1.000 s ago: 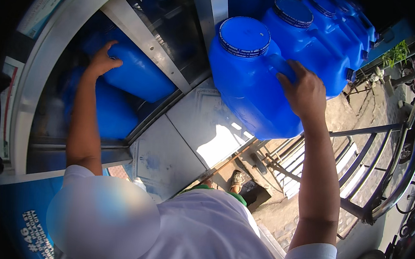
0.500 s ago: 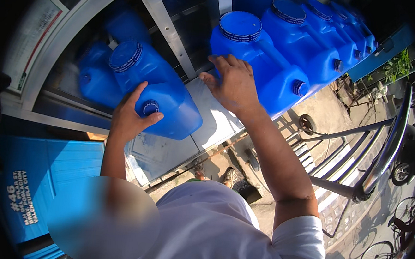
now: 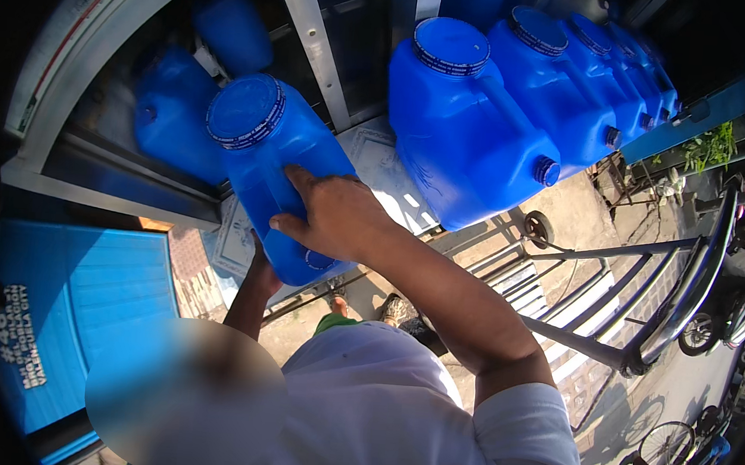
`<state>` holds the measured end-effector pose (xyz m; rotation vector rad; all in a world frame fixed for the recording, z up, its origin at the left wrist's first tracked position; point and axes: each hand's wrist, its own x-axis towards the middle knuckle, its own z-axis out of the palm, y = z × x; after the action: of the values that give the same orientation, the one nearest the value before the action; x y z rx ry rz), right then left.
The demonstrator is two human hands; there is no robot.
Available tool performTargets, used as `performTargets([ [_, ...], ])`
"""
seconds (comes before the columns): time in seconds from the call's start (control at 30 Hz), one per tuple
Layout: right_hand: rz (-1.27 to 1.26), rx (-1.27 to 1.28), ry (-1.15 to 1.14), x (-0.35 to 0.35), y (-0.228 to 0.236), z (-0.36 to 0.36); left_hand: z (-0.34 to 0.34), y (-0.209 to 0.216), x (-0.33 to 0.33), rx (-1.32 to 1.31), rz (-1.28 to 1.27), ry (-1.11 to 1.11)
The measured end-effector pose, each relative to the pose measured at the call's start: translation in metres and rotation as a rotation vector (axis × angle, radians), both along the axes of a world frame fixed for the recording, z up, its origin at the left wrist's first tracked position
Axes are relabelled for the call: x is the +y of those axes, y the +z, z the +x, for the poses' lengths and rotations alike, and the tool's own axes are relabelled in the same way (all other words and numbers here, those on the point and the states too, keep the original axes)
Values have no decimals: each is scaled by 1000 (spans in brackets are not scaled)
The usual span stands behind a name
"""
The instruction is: The person loads multiple large blue water containers onto a metal hand truck from a storage area. They arrange the containers on the hand truck, cover them with a blue tarp, and secure the tarp with a strap. The person then moves the hand truck into a nearby room where another person is present.
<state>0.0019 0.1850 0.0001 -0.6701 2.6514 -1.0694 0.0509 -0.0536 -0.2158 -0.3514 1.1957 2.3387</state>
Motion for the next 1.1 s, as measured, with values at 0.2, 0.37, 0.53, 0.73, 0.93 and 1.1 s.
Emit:
performTargets([
  [0.2,85,16,-178,46,12,21,15,-17,56,-127,2,-193],
  [0.37,108,37,-409,64,15,18,8,-17,103,-48,-29,-241],
  [0.53,48,144,-468,66,3,13,-11,-12,109,-108,35,-304],
  [0.73,79,0,-519,64,2,12,-7,-22,113,-95,-24,-314],
  [0.93,130,178,-502,55,2,18,-64,1,46,199,-474,-756],
  [1.1,385,313,-524,44,-2,24,-194,102,14,810,-1280,-32],
])
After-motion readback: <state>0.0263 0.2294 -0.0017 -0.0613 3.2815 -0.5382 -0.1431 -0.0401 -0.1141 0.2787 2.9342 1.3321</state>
